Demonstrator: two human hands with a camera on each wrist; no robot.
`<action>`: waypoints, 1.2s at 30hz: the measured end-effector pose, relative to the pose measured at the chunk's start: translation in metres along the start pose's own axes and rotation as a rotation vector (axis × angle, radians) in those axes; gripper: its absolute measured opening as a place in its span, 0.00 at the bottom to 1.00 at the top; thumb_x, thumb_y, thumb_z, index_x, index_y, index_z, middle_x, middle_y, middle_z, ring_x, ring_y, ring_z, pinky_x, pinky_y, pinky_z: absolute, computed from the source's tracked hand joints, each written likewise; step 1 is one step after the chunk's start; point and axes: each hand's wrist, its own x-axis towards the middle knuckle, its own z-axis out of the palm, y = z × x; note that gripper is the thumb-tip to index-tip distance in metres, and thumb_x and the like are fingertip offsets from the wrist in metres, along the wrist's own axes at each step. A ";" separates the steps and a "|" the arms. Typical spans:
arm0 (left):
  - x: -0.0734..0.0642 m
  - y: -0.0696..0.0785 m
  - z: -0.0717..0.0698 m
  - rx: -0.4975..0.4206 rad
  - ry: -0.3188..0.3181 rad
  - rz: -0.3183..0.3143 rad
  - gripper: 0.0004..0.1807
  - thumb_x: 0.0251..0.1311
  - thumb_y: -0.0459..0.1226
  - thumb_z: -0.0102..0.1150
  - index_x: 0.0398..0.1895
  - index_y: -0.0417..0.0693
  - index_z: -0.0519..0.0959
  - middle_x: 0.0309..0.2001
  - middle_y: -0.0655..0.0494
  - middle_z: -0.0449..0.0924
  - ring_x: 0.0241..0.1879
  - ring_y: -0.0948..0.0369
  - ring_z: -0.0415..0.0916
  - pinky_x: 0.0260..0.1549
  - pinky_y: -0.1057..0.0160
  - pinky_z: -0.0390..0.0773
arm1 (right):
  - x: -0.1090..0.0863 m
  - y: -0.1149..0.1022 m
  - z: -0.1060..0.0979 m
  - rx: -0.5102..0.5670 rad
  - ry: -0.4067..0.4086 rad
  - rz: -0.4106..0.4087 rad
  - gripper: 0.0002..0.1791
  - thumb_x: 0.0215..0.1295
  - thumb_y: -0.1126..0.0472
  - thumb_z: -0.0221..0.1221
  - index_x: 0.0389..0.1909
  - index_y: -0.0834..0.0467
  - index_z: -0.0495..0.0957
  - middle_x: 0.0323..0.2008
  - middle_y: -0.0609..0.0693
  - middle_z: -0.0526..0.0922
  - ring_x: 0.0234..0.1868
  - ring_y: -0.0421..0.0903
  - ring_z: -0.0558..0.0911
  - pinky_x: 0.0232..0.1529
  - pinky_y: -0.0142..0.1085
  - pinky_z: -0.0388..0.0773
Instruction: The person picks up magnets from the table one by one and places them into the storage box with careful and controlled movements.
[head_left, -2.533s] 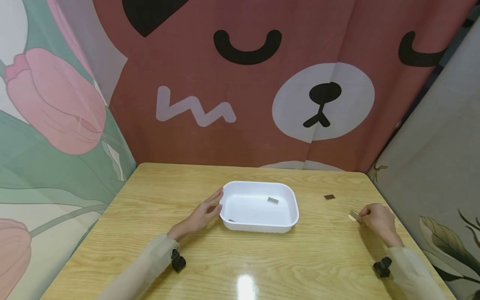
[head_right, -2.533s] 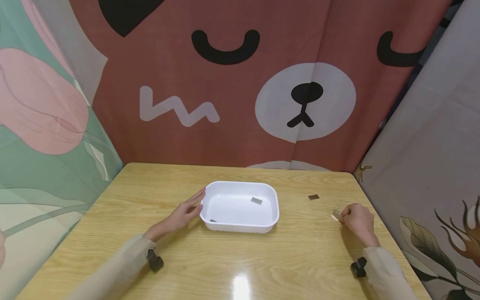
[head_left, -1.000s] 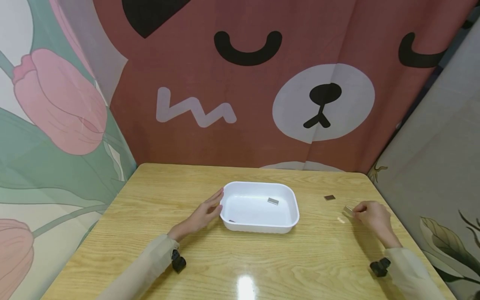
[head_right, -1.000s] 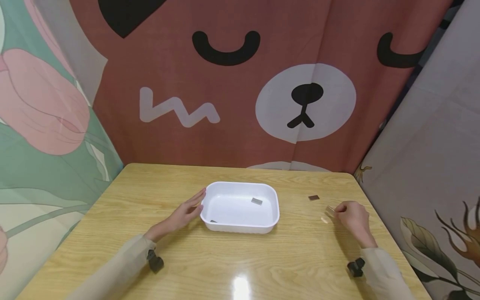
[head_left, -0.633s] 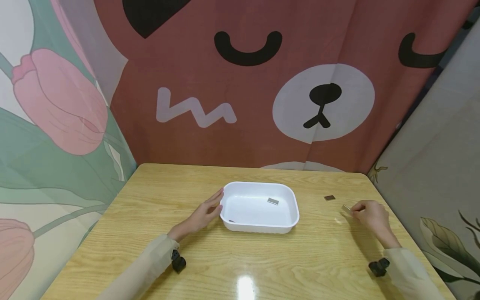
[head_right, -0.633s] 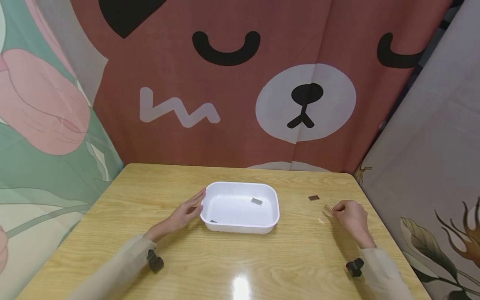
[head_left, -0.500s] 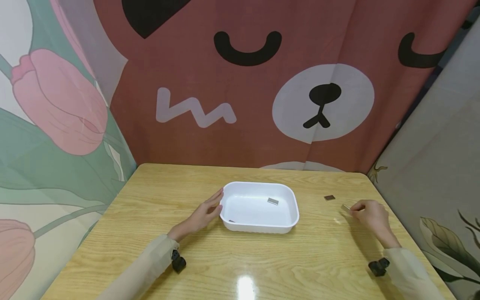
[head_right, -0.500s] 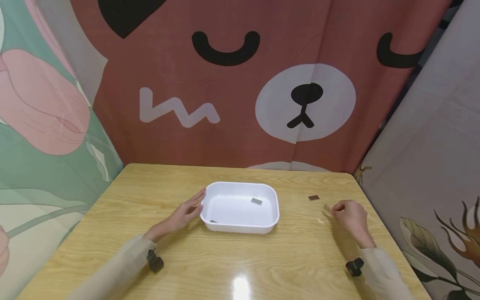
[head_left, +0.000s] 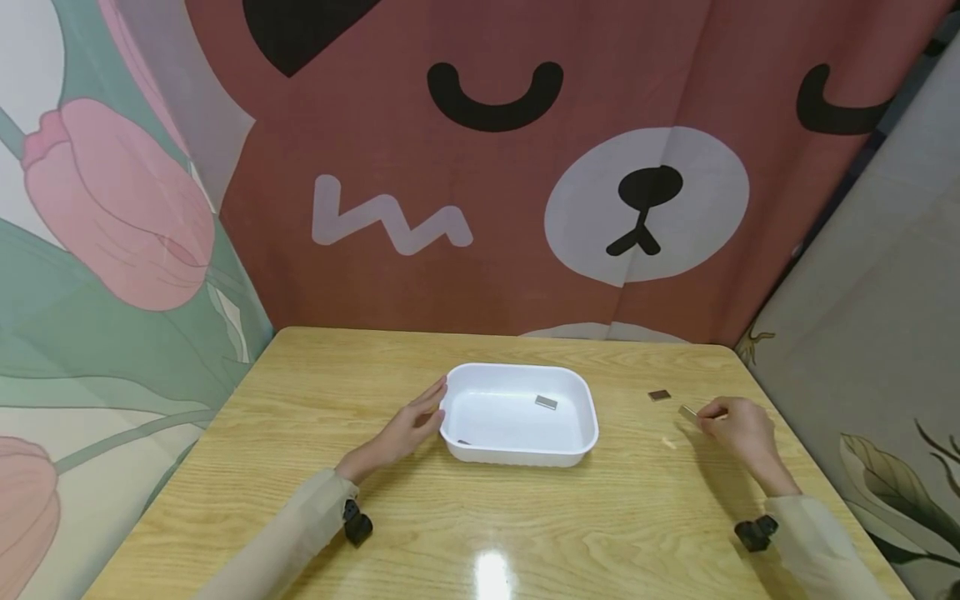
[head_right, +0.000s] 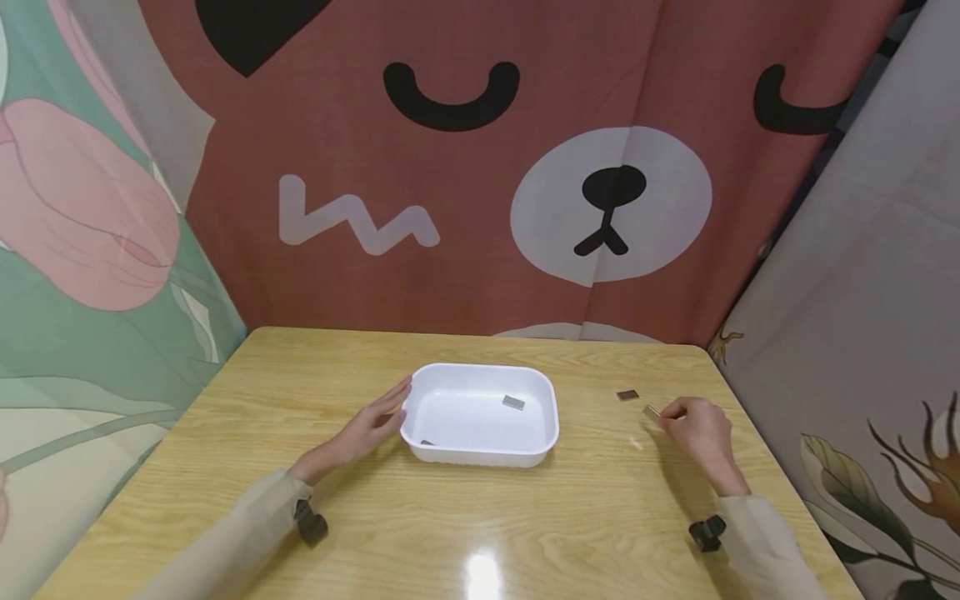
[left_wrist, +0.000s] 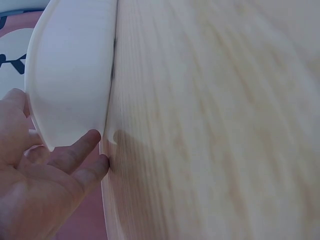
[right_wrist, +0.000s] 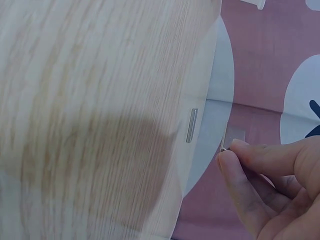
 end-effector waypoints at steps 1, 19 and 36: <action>0.000 0.000 0.000 0.002 0.001 0.000 0.30 0.77 0.37 0.47 0.75 0.34 0.54 0.78 0.50 0.42 0.76 0.50 0.42 0.67 0.54 0.64 | 0.000 -0.001 0.000 0.002 0.003 0.000 0.04 0.59 0.67 0.65 0.31 0.65 0.85 0.23 0.52 0.83 0.20 0.44 0.75 0.19 0.37 0.68; 0.001 -0.001 0.000 0.001 0.002 0.005 0.30 0.77 0.36 0.47 0.75 0.34 0.53 0.78 0.50 0.42 0.76 0.49 0.42 0.65 0.54 0.67 | 0.003 -0.009 0.000 0.009 -0.003 -0.015 0.04 0.62 0.64 0.65 0.33 0.62 0.86 0.24 0.51 0.85 0.23 0.44 0.79 0.22 0.39 0.71; 0.000 -0.002 0.001 0.006 0.003 -0.001 0.29 0.76 0.35 0.47 0.75 0.34 0.54 0.78 0.50 0.42 0.76 0.49 0.42 0.66 0.54 0.65 | 0.003 -0.020 0.001 0.027 0.012 -0.018 0.04 0.62 0.63 0.66 0.33 0.60 0.87 0.26 0.51 0.86 0.24 0.45 0.80 0.24 0.40 0.69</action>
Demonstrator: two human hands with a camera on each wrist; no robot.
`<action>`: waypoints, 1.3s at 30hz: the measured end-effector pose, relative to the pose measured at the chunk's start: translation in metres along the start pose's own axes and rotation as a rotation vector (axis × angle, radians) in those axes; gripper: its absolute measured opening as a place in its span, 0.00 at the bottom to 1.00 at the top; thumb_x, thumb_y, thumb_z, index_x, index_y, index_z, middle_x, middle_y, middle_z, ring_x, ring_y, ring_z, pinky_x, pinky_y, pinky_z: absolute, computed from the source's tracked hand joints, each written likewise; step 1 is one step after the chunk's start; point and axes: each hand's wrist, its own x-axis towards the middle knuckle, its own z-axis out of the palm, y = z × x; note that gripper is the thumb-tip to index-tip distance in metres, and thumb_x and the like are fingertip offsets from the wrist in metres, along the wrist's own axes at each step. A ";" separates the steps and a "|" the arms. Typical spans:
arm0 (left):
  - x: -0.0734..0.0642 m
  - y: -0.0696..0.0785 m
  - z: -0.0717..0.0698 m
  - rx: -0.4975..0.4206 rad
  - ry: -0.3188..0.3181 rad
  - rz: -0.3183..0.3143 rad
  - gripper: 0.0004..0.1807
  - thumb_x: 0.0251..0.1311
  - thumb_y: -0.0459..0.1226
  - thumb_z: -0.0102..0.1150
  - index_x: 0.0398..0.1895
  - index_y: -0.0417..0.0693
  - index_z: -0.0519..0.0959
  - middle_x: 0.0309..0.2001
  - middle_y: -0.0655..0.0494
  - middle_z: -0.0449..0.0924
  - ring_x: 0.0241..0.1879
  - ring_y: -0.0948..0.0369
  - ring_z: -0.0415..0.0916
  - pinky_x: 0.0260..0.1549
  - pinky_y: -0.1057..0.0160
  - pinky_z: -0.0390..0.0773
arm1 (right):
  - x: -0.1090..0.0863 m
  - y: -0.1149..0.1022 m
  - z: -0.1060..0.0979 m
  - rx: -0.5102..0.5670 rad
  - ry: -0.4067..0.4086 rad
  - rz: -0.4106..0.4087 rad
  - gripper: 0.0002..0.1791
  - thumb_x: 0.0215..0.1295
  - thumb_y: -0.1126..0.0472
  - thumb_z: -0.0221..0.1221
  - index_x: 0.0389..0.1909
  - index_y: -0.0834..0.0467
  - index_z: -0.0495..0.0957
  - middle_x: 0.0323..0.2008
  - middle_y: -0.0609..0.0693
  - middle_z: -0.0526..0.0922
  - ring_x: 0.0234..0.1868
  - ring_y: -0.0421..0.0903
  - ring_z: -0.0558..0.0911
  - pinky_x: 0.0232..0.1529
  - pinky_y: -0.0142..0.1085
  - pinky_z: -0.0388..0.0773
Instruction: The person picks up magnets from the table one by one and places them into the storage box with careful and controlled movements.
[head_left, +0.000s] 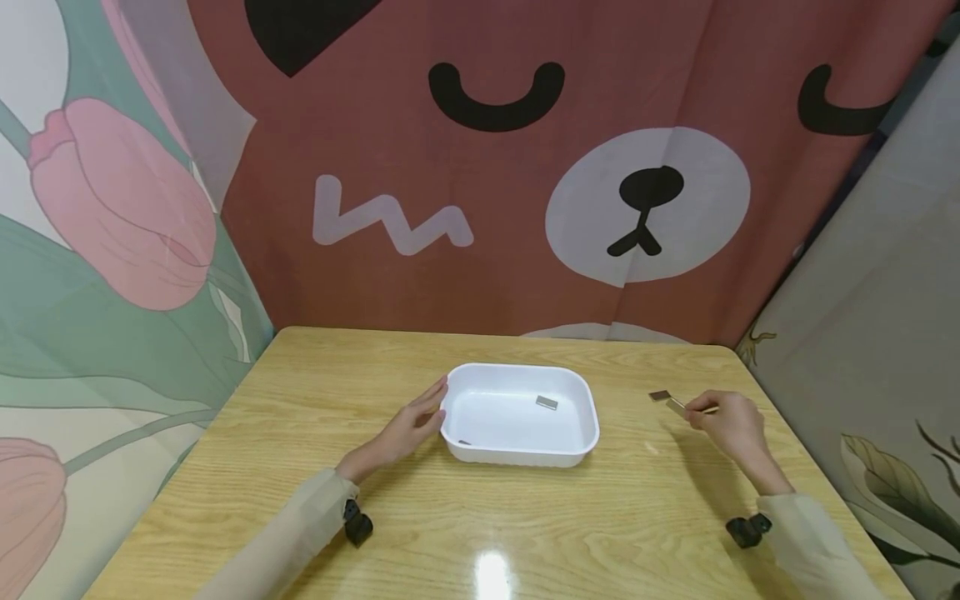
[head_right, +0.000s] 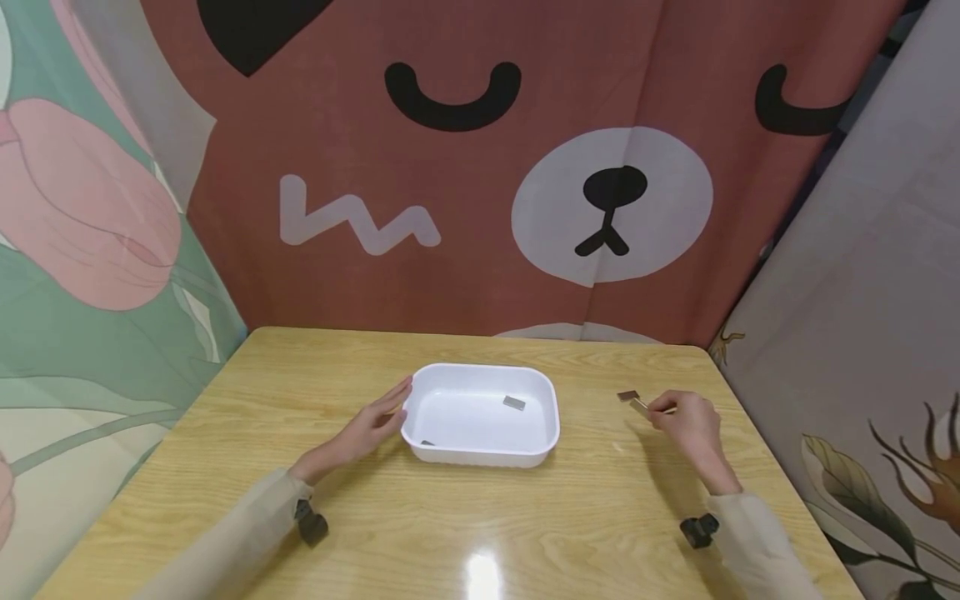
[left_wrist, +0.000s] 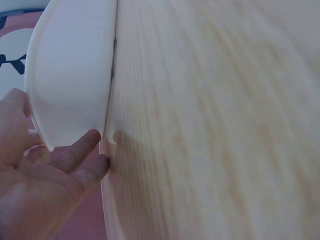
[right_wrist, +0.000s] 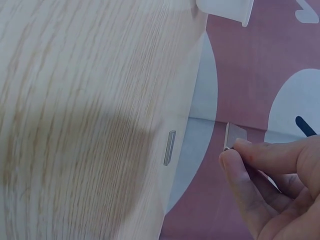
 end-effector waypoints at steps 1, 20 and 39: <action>0.000 0.000 0.000 -0.004 -0.001 0.000 0.30 0.76 0.36 0.47 0.75 0.34 0.54 0.78 0.51 0.42 0.76 0.49 0.41 0.66 0.54 0.65 | 0.000 -0.001 0.000 0.001 0.001 -0.001 0.04 0.62 0.63 0.66 0.33 0.60 0.87 0.26 0.51 0.86 0.24 0.45 0.80 0.24 0.40 0.69; -0.001 -0.002 -0.001 -0.004 -0.001 0.005 0.30 0.76 0.37 0.47 0.76 0.37 0.54 0.78 0.53 0.42 0.76 0.50 0.41 0.67 0.53 0.64 | 0.001 -0.010 0.003 0.025 0.031 -0.017 0.04 0.61 0.64 0.66 0.33 0.61 0.87 0.25 0.53 0.86 0.23 0.45 0.80 0.22 0.37 0.68; 0.000 0.000 -0.001 0.000 -0.010 0.001 0.30 0.77 0.37 0.47 0.76 0.36 0.53 0.79 0.52 0.41 0.76 0.49 0.41 0.67 0.52 0.65 | 0.002 -0.016 0.005 0.065 0.019 -0.035 0.05 0.62 0.64 0.66 0.35 0.63 0.86 0.25 0.54 0.86 0.24 0.48 0.83 0.21 0.38 0.72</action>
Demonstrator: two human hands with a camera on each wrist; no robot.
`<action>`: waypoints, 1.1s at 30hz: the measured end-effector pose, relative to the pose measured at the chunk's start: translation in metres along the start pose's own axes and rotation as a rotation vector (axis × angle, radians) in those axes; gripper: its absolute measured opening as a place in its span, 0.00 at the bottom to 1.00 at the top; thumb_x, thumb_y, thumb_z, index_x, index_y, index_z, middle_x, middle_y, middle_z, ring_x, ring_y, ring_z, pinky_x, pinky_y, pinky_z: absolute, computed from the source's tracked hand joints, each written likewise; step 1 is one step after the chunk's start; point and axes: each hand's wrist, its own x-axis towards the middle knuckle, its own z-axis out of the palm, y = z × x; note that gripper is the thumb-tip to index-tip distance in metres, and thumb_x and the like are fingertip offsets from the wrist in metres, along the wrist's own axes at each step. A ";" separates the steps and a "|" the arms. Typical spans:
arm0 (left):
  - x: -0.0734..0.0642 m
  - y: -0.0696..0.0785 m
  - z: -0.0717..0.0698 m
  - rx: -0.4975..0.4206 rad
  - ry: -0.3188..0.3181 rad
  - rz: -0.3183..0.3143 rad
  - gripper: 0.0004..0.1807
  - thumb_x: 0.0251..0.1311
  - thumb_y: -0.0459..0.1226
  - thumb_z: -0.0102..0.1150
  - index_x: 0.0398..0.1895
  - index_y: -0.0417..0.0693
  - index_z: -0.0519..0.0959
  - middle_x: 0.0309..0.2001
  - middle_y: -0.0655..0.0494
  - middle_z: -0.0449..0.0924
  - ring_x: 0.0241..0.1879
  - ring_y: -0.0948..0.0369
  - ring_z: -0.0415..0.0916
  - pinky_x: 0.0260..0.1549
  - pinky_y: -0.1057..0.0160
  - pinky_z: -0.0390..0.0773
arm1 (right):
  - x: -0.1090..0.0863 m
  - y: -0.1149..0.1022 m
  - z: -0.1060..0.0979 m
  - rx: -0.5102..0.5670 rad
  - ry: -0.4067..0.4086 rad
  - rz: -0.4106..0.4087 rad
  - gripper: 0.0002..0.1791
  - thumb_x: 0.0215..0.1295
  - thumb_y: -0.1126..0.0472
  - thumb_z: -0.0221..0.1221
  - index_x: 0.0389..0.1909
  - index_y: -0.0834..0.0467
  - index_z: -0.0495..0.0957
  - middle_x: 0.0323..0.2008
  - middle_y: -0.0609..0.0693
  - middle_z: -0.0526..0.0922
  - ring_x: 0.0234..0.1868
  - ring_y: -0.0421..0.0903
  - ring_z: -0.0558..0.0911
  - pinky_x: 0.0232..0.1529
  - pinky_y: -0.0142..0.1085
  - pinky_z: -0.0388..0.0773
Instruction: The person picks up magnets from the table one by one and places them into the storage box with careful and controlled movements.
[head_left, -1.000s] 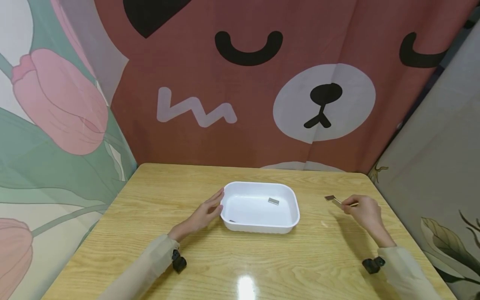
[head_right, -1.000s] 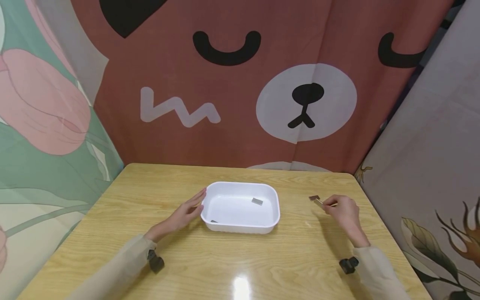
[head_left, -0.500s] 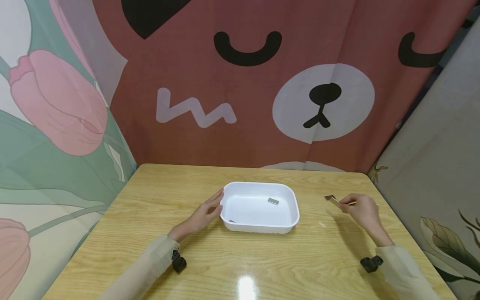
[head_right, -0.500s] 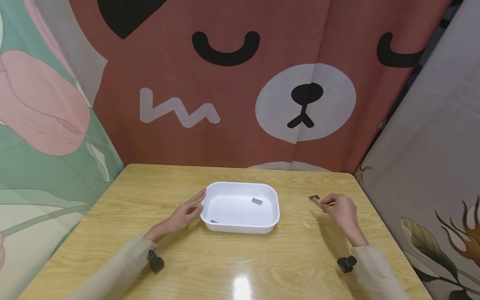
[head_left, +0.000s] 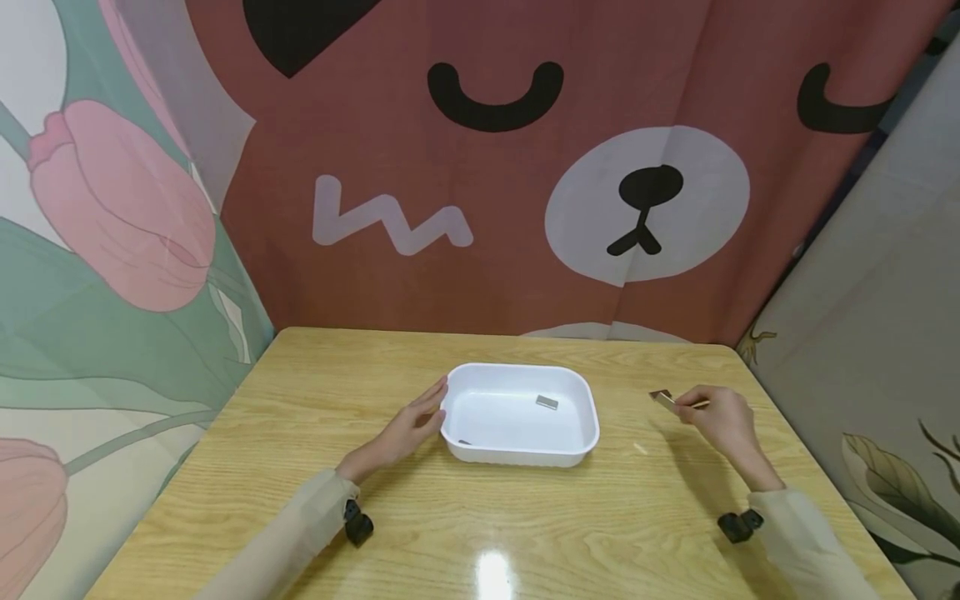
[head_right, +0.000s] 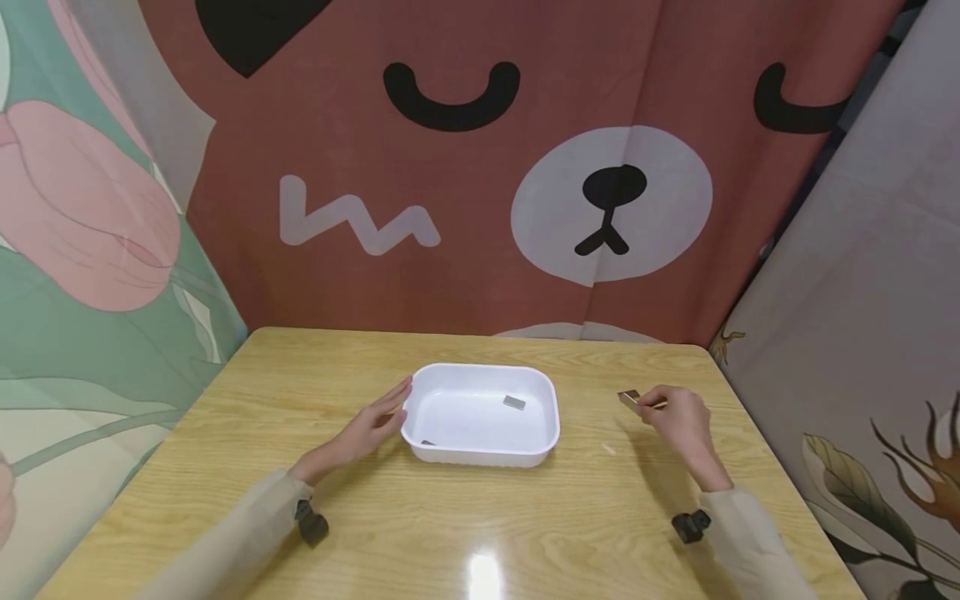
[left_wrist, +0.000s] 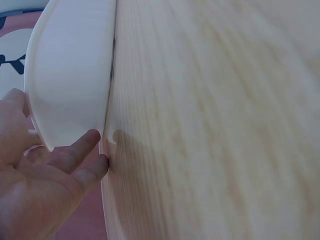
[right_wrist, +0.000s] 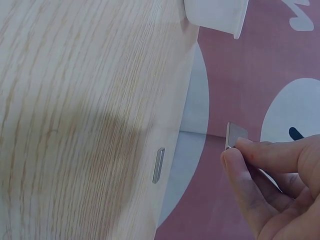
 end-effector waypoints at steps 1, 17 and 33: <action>0.000 0.000 0.000 0.005 -0.002 -0.003 0.30 0.77 0.37 0.47 0.76 0.36 0.53 0.79 0.53 0.41 0.76 0.49 0.41 0.67 0.52 0.64 | 0.000 -0.001 0.000 0.000 -0.001 0.000 0.05 0.62 0.64 0.66 0.35 0.63 0.86 0.25 0.54 0.86 0.24 0.48 0.83 0.21 0.38 0.72; -0.001 0.006 0.001 0.000 0.009 0.002 0.29 0.76 0.32 0.46 0.75 0.33 0.53 0.78 0.49 0.41 0.76 0.47 0.40 0.66 0.50 0.64 | 0.003 -0.005 0.001 -0.010 0.015 -0.006 0.04 0.61 0.65 0.66 0.34 0.61 0.86 0.26 0.54 0.87 0.24 0.46 0.82 0.22 0.39 0.72; -0.006 0.042 -0.007 -0.032 -0.014 -0.018 0.28 0.75 0.30 0.46 0.73 0.27 0.53 0.77 0.41 0.42 0.75 0.43 0.41 0.66 0.50 0.64 | 0.005 -0.014 0.002 0.034 0.012 -0.006 0.03 0.62 0.66 0.66 0.34 0.61 0.86 0.28 0.55 0.87 0.27 0.53 0.84 0.21 0.38 0.71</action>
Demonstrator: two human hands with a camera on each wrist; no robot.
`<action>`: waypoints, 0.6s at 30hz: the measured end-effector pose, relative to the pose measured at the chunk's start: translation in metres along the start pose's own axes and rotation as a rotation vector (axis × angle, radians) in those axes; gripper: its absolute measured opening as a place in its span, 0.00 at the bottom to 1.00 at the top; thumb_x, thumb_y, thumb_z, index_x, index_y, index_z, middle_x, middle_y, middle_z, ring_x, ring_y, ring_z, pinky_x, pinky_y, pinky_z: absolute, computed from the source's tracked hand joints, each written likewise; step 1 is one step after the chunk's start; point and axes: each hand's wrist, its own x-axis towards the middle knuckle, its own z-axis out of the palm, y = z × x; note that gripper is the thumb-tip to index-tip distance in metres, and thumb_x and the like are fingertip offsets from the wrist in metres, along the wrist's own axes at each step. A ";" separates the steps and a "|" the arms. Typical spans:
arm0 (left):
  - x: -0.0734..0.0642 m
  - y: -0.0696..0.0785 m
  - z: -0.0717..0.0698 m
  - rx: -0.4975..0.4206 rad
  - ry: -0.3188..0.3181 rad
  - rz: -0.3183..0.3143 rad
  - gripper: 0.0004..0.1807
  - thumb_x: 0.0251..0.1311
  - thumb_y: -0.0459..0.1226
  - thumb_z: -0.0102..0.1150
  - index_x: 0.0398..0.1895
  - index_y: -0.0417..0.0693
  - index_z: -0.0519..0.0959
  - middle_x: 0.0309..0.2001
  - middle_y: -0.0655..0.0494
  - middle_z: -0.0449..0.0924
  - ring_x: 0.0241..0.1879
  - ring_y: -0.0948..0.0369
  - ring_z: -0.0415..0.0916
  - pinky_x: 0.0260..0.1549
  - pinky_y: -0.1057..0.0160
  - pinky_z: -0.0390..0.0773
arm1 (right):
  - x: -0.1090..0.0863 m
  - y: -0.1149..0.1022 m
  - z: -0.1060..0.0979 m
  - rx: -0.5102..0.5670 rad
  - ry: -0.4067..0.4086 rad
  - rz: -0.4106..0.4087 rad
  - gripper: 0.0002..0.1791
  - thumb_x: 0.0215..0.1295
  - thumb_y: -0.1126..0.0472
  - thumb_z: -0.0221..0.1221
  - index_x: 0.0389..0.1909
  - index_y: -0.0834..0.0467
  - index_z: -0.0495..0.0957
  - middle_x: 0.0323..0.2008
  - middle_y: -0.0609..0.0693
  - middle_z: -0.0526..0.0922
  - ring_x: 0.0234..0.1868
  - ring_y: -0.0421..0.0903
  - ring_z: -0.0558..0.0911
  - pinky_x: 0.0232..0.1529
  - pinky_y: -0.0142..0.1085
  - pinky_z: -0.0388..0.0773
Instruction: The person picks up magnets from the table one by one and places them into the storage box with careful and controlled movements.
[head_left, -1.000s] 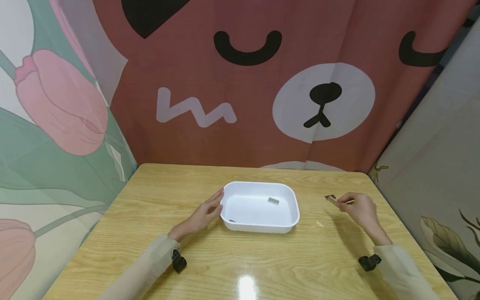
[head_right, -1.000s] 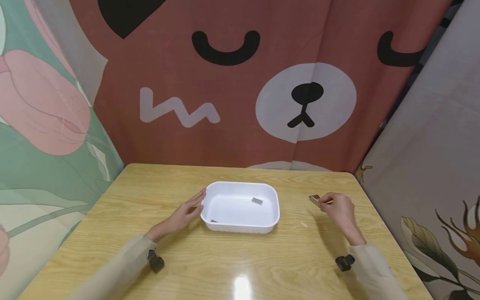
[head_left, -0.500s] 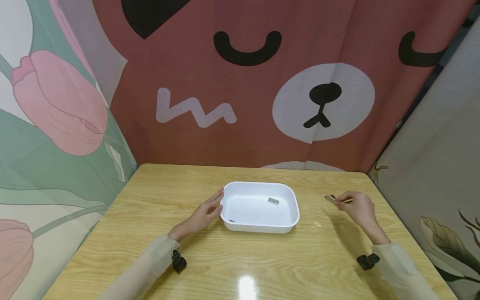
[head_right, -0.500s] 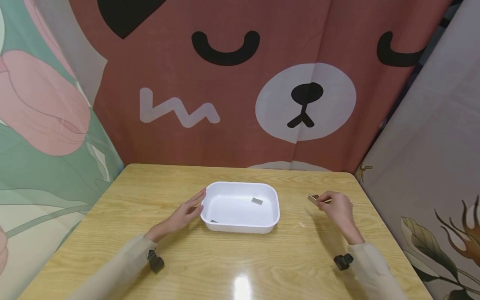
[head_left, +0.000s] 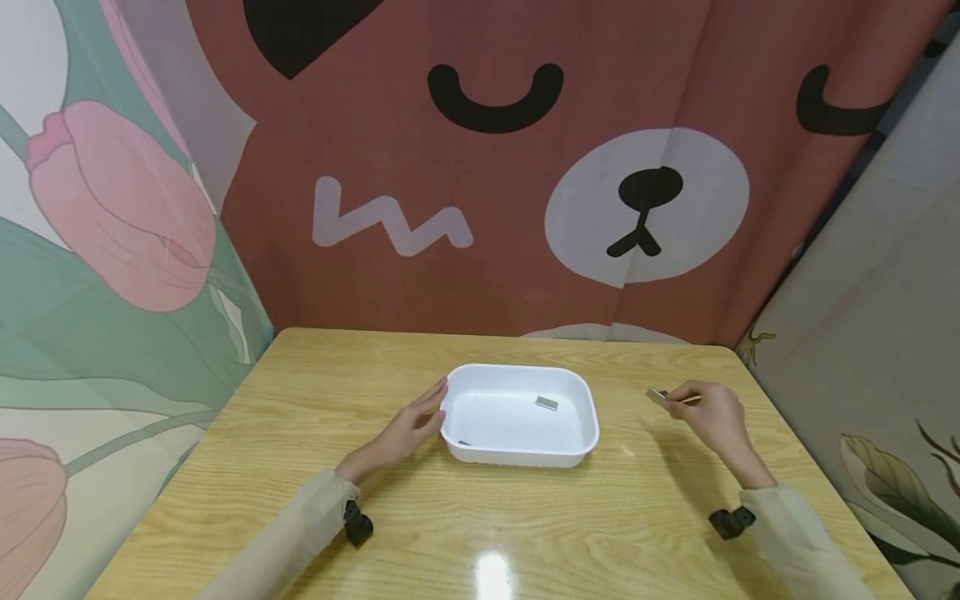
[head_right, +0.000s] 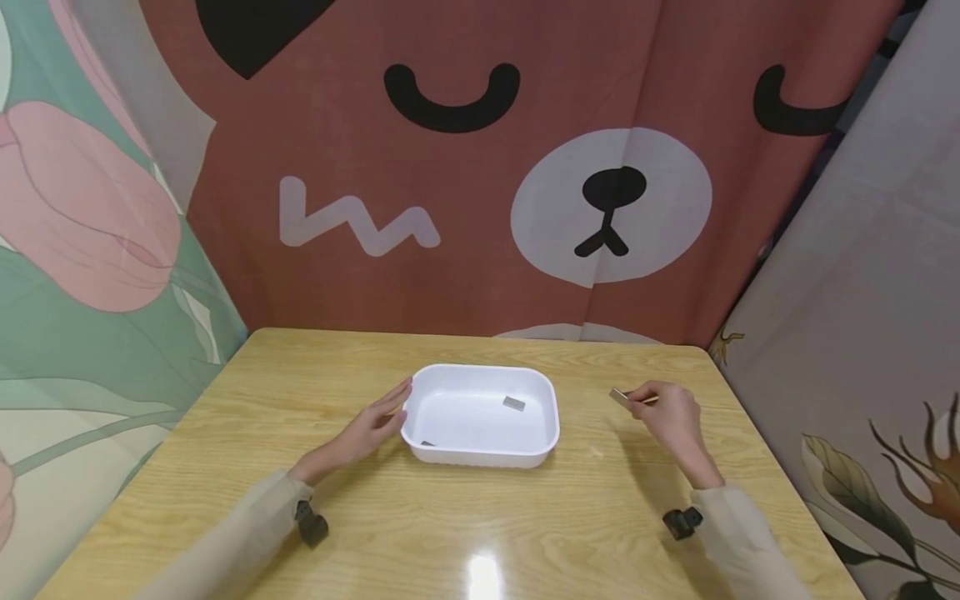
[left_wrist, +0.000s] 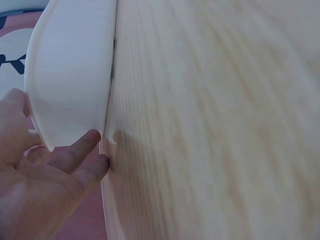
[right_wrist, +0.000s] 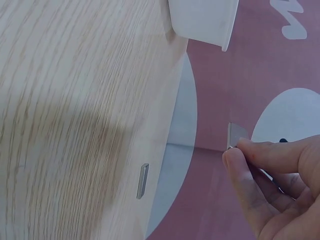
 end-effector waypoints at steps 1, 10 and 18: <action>0.000 -0.001 0.000 -0.001 0.001 -0.001 0.28 0.75 0.30 0.46 0.73 0.27 0.53 0.77 0.42 0.42 0.75 0.44 0.41 0.66 0.50 0.64 | 0.000 0.000 0.000 0.004 -0.002 0.002 0.03 0.62 0.65 0.66 0.35 0.61 0.86 0.28 0.55 0.87 0.27 0.54 0.85 0.21 0.38 0.71; 0.001 -0.004 0.001 0.002 0.002 -0.002 0.28 0.75 0.30 0.46 0.73 0.27 0.53 0.77 0.42 0.42 0.75 0.44 0.41 0.66 0.50 0.64 | 0.000 -0.002 0.002 0.023 -0.007 -0.011 0.04 0.63 0.65 0.66 0.36 0.61 0.86 0.30 0.56 0.87 0.29 0.55 0.85 0.19 0.37 0.72; 0.005 -0.028 0.006 0.026 0.019 0.006 0.29 0.76 0.32 0.46 0.74 0.31 0.53 0.78 0.46 0.42 0.76 0.46 0.41 0.67 0.50 0.64 | 0.002 -0.006 0.004 0.030 -0.006 -0.021 0.04 0.63 0.66 0.65 0.36 0.61 0.86 0.29 0.56 0.87 0.28 0.54 0.85 0.20 0.37 0.72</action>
